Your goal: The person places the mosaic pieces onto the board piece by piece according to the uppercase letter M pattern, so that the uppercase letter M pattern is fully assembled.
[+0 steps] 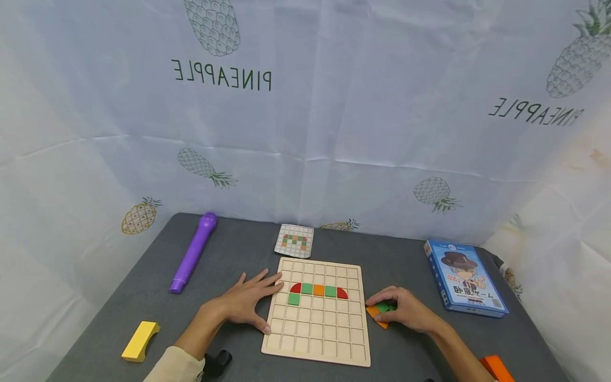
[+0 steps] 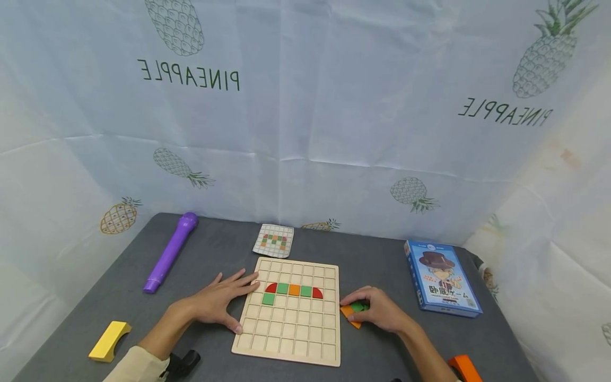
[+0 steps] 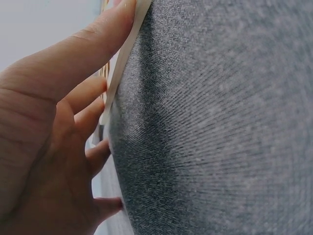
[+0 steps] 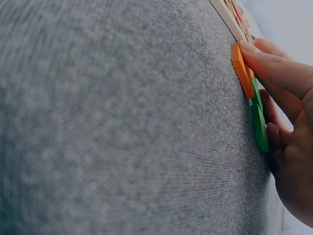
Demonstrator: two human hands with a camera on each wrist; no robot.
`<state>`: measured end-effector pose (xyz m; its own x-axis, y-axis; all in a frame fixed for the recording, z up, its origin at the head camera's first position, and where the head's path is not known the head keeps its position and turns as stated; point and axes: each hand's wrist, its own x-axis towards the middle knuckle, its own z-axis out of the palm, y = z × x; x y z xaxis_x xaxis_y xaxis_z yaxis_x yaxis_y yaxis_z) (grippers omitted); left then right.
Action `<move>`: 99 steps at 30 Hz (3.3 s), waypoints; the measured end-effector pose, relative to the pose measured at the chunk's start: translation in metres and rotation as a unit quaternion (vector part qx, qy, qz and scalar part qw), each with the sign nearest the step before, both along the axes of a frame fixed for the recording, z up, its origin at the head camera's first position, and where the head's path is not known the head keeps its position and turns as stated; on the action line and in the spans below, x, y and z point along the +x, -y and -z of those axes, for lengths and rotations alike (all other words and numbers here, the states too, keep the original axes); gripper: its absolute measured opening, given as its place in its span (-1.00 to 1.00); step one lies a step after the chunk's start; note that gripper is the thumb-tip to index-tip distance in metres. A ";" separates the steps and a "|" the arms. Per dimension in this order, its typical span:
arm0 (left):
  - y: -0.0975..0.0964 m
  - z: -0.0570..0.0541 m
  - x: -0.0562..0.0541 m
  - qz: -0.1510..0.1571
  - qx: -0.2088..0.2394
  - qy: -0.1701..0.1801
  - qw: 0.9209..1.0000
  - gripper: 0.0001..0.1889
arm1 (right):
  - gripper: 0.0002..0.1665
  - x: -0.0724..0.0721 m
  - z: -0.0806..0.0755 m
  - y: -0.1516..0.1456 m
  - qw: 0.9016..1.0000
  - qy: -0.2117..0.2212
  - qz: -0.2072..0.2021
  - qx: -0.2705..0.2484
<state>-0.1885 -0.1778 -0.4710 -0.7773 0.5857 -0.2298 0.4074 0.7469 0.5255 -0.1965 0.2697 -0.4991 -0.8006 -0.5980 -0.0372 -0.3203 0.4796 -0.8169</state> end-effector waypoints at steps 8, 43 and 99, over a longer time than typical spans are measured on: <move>0.001 0.000 0.002 -0.005 0.007 0.009 1.000 0.15 | -0.69 -0.002 0.002 0.003 1.000 -0.020 -0.009 0.005; 0.000 0.000 0.000 0.000 0.007 -0.001 1.000 0.15 | -0.73 -0.008 -0.014 0.002 1.000 -0.015 0.017 -0.001; -0.002 0.000 -0.001 -0.012 -0.001 0.004 1.000 0.14 | -0.74 -0.003 -0.010 0.141 0.998 0.008 0.006 -0.068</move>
<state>-0.1894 -0.1762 -0.4714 -0.7891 0.5666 -0.2372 0.3849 0.7571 0.5278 -0.1999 0.1283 -0.4887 -0.8074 -0.5891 0.0318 -0.3026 0.3673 -0.8795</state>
